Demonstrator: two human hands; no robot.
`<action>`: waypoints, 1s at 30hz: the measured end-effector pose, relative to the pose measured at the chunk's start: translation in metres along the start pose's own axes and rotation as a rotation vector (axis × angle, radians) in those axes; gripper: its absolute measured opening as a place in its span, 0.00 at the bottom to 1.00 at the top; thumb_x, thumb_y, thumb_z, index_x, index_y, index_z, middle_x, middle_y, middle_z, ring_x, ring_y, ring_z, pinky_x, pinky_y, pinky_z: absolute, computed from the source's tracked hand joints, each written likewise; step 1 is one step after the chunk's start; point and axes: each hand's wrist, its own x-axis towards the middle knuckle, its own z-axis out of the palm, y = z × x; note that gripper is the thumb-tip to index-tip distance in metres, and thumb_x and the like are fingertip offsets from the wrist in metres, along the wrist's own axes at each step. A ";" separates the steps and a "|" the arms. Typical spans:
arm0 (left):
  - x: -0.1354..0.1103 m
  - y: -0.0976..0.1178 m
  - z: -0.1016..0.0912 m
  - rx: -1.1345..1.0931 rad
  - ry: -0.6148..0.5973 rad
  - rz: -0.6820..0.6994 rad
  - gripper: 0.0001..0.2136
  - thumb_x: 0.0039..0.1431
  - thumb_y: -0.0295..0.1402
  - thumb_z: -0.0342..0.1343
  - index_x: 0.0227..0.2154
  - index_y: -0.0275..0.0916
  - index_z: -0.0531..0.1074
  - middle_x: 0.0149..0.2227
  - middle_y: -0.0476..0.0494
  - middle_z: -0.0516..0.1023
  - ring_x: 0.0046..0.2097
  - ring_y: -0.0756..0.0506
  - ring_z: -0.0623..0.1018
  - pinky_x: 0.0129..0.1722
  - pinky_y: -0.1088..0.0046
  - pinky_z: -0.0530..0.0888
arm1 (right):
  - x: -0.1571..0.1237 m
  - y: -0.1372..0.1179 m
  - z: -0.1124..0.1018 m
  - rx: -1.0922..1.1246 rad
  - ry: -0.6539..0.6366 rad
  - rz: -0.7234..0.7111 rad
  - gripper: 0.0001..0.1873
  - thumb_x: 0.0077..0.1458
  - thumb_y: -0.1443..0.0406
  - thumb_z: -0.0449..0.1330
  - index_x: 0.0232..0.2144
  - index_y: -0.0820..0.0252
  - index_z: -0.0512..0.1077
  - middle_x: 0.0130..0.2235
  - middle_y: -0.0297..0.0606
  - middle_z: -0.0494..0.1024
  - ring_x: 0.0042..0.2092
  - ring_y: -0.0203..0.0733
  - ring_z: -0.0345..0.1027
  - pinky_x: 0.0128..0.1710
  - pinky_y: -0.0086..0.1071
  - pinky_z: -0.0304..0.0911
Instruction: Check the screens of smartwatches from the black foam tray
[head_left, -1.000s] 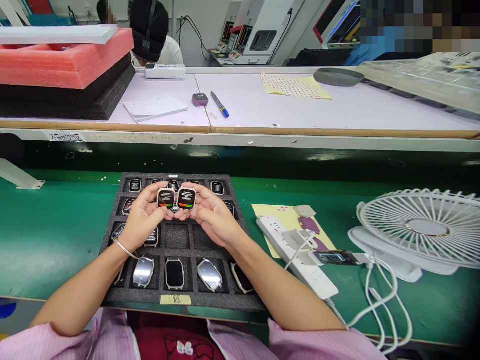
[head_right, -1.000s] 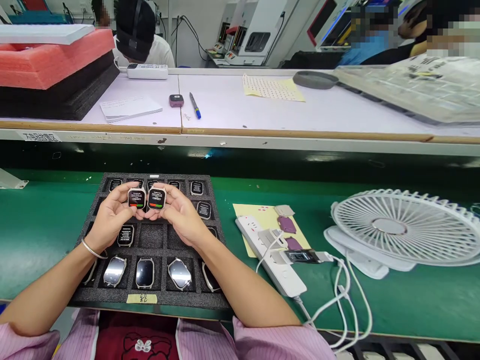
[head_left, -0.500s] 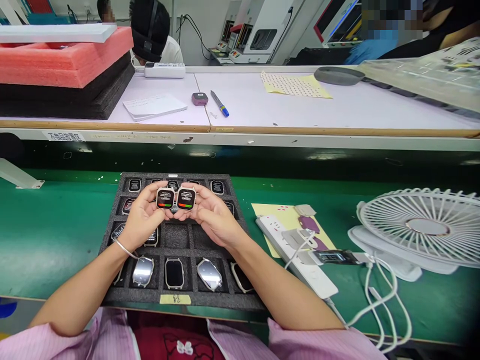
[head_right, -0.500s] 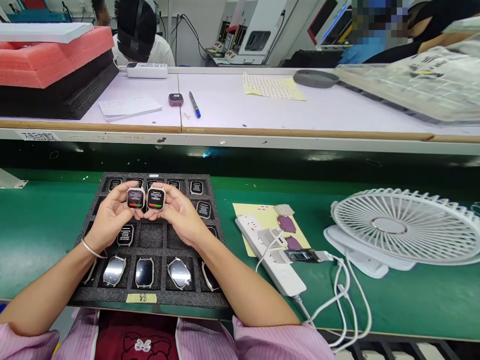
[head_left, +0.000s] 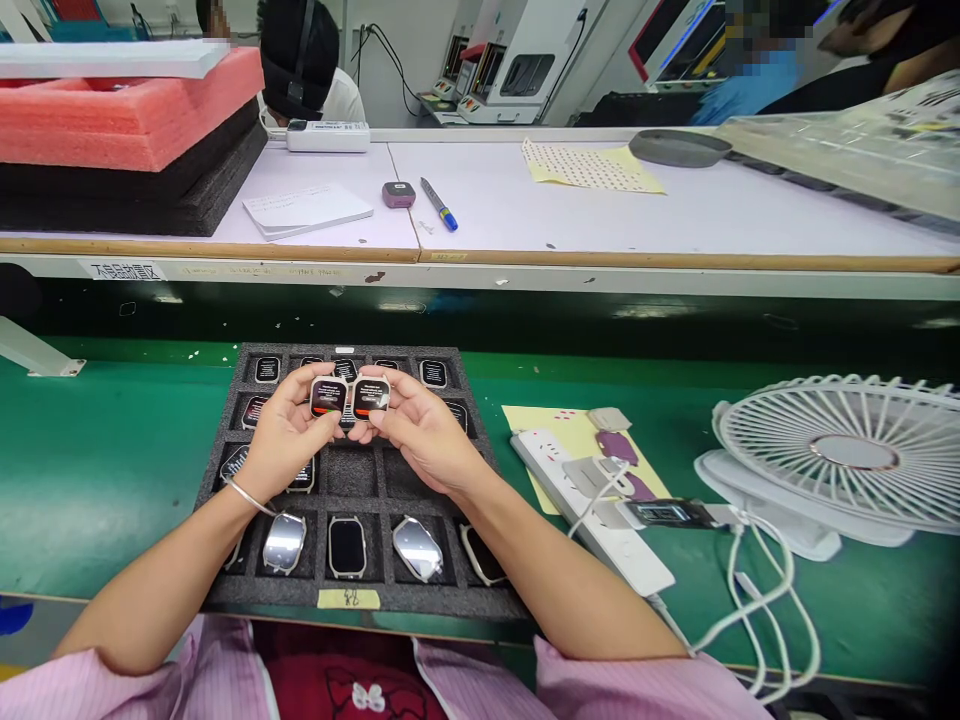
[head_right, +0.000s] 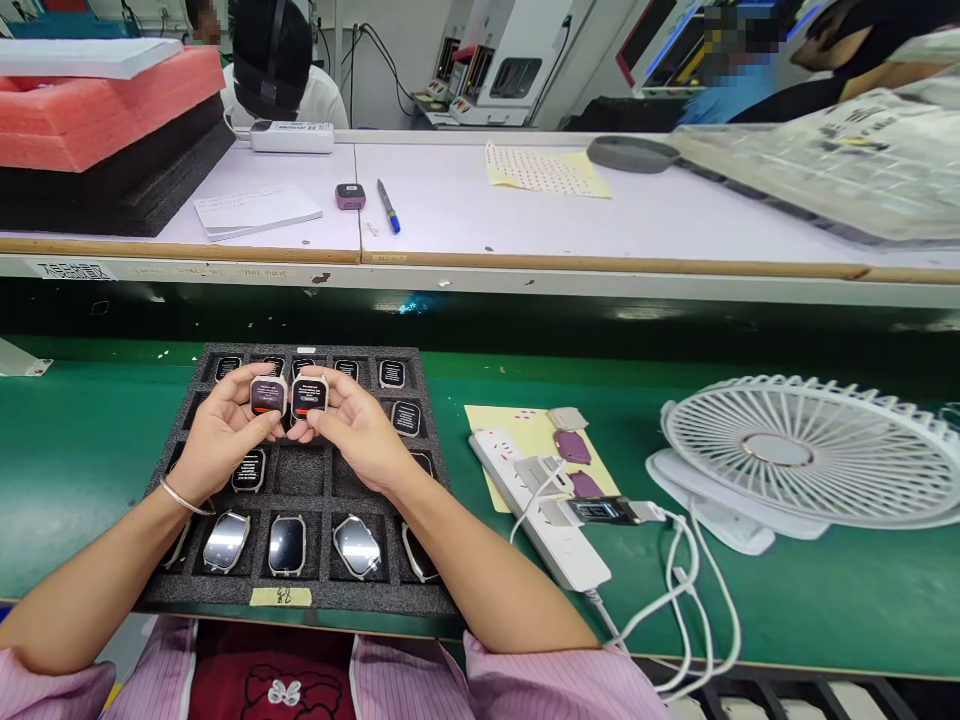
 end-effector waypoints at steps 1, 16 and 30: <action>0.000 0.000 0.000 0.000 -0.004 -0.003 0.24 0.50 0.26 0.63 0.52 0.38 0.68 0.42 0.45 0.77 0.30 0.54 0.77 0.32 0.76 0.79 | 0.000 0.000 0.000 0.004 0.008 -0.002 0.25 0.50 0.70 0.65 0.50 0.53 0.68 0.38 0.33 0.77 0.32 0.36 0.75 0.36 0.35 0.71; -0.005 0.006 0.004 -0.022 -0.004 -0.131 0.21 0.54 0.31 0.60 0.52 0.36 0.71 0.44 0.41 0.81 0.27 0.48 0.83 0.30 0.71 0.82 | 0.003 0.002 0.000 -0.065 0.114 0.026 0.19 0.50 0.63 0.68 0.44 0.56 0.70 0.31 0.28 0.74 0.24 0.31 0.66 0.26 0.30 0.60; -0.004 0.004 0.002 -0.070 0.014 -0.137 0.20 0.51 0.28 0.57 0.49 0.37 0.73 0.38 0.46 0.81 0.26 0.48 0.83 0.30 0.69 0.82 | 0.002 0.003 0.002 -0.076 0.124 0.030 0.21 0.45 0.69 0.64 0.44 0.55 0.69 0.31 0.27 0.74 0.25 0.32 0.67 0.28 0.31 0.60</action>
